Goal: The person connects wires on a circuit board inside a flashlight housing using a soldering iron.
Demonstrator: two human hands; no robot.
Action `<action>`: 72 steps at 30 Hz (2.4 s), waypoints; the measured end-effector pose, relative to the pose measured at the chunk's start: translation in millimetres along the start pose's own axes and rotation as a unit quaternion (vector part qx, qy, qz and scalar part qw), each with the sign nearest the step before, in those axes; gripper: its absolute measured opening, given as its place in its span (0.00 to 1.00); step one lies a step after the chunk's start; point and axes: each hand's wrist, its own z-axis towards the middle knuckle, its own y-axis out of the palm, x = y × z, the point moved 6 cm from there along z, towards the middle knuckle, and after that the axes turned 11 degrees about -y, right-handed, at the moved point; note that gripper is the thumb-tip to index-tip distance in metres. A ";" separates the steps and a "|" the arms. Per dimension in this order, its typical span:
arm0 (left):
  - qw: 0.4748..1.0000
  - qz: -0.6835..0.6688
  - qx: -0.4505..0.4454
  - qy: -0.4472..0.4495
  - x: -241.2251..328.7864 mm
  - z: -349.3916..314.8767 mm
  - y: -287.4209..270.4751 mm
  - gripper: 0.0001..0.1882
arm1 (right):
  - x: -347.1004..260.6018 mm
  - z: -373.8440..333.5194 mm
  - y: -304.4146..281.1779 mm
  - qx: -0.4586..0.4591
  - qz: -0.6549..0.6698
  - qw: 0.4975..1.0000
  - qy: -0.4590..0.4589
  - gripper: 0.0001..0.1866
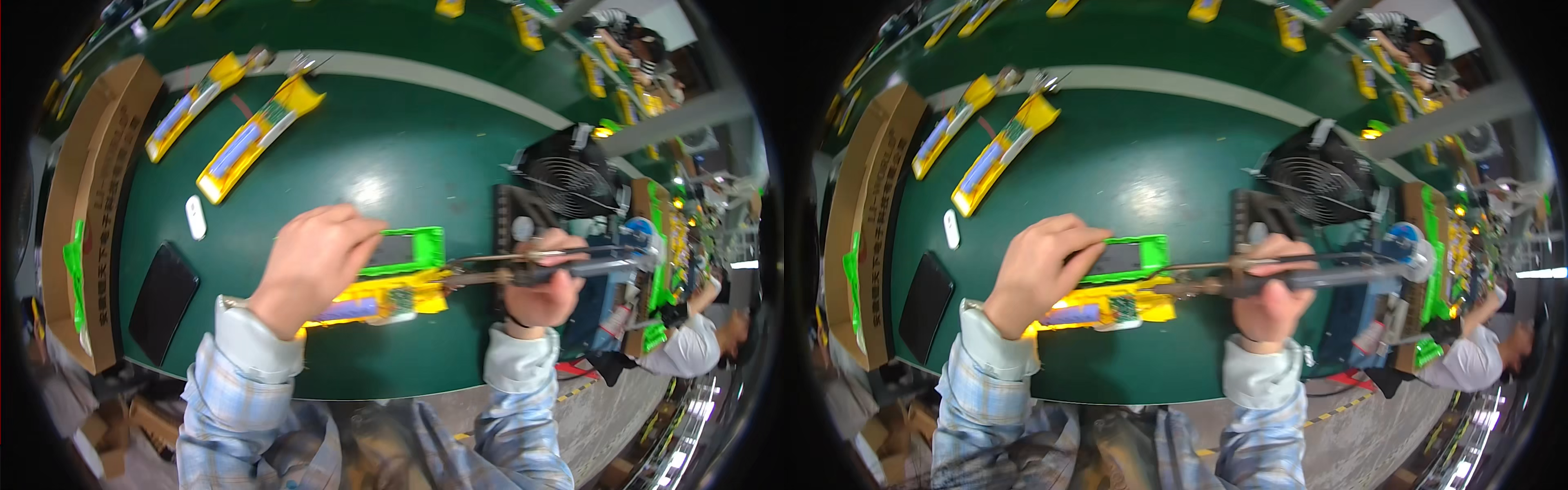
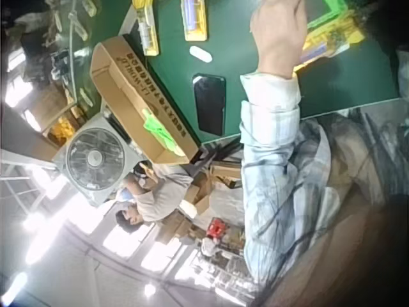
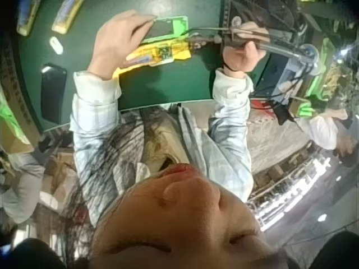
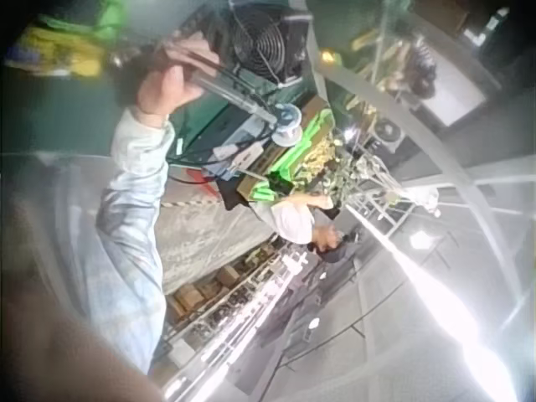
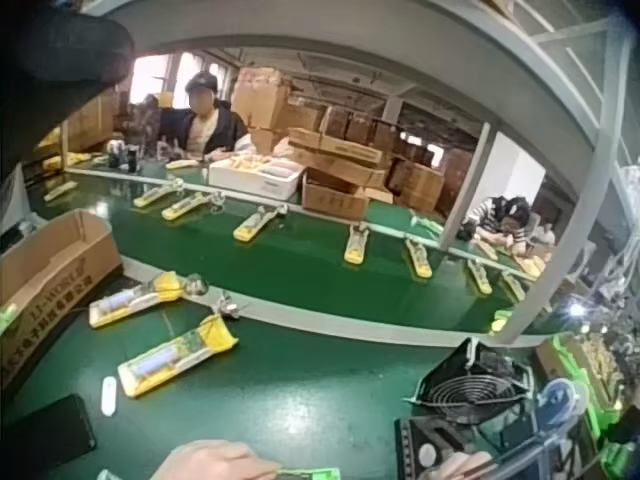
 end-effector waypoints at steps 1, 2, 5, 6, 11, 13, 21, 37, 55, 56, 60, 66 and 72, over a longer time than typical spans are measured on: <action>1.000 0.005 -0.008 -0.022 -4.6 -0.6 3.8 0.07 | 0.6 0.3 -1.0 0.000 0.000 1.000 0.018 0.14; 1.000 -0.001 0.017 -0.006 -3.7 -0.6 4.7 0.07 | 0.2 0.3 -4.0 -0.001 -0.003 0.999 0.032 0.15; 0.998 0.014 0.061 0.011 -8.3 -2.2 1.1 0.08 | 4.2 -3.4 -4.8 -0.013 0.013 0.999 0.042 0.14; 0.996 0.029 0.084 0.025 -8.1 -4.4 -3.5 0.09 | 6.4 -3.7 -1.2 -0.017 0.046 0.998 0.040 0.13; 0.993 0.028 0.113 -0.001 -13.8 -0.6 -26.0 0.14 | 10.9 -6.9 -2.7 -0.029 0.032 0.999 0.027 0.12; 0.997 0.006 0.072 -0.011 -20.9 -2.6 -38.4 0.15 | 12.4 -8.3 -2.6 -0.042 0.020 0.998 0.031 0.12; 0.989 0.018 -0.025 -0.146 -54.1 -12.1 -41.4 0.19 | 14.7 -7.7 2.0 -0.056 0.036 0.997 0.045 0.13; 0.949 0.272 -0.009 -0.160 -9.8 6.7 -10.7 0.27 | 9.4 -2.1 -1.7 -0.027 0.047 0.998 0.006 0.12; 0.892 0.311 -0.136 0.299 18.7 55.3 -10.1 0.27 | 3.9 -2.5 -4.1 0.008 0.097 0.995 0.000 0.12; 0.893 0.310 -0.138 0.296 17.2 51.7 -10.3 0.27 | 3.4 -2.6 -4.6 0.014 0.097 0.995 -0.004 0.13; 0.895 0.395 -0.116 0.169 -4.8 44.2 -4.3 0.27 | 4.9 -0.6 -7.7 0.018 0.036 0.999 -0.023 0.12; 0.956 0.240 -0.147 0.088 -6.3 5.9 -19.2 0.24 | 5.2 -2.2 -7.8 0.018 0.024 0.999 -0.021 0.12; 0.980 0.142 -0.111 0.084 -7.6 -3.0 -14.3 0.21 | 4.9 -2.6 -4.6 0.015 0.041 0.999 -0.027 0.13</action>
